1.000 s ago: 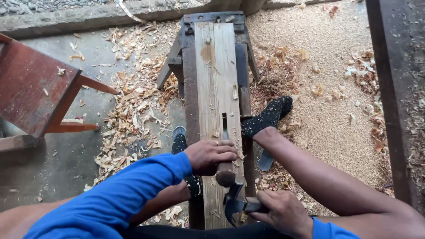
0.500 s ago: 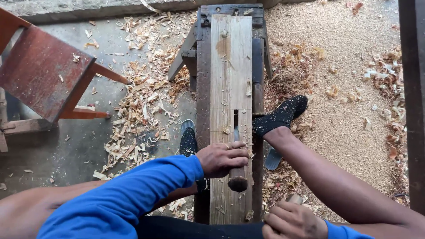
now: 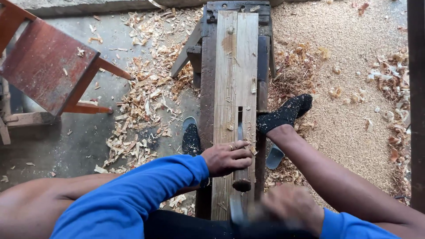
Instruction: Using a chisel and hammer to carve mortise holes into a wooden plank.
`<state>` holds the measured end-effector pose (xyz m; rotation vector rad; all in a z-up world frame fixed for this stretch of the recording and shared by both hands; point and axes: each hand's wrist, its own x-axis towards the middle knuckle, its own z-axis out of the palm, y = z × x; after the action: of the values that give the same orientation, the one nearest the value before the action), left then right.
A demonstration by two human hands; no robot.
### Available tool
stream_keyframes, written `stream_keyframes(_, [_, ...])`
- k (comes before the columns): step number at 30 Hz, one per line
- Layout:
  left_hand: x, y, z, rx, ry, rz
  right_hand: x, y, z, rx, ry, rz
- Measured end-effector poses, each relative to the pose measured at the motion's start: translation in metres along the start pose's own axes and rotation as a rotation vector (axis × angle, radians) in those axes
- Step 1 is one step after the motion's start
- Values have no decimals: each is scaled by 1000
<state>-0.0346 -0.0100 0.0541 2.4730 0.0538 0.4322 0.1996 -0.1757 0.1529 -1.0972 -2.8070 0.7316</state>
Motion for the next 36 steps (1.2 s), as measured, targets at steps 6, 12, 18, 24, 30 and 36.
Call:
stream_keyframes(6, [-2,1,4,76,16,14,2,-24,13,-43,128,15])
stream_keyframes(12, [-2,0,7,28,-4,-50,3,-10,-10,23,47,358])
stream_keyframes(18, [-9,-5,19,137,30,21,-52,-9,41,197,36,107])
stream_keyframes(24, [-10,-9,23,214,15,29,9,-5,-16,161,134,420])
stream_keyframes(30, [-11,-6,21,188,31,-2,-22,-22,35,98,139,96])
stream_keyframes(36, [0,-8,22,220,76,80,9,-15,-10,152,24,576])
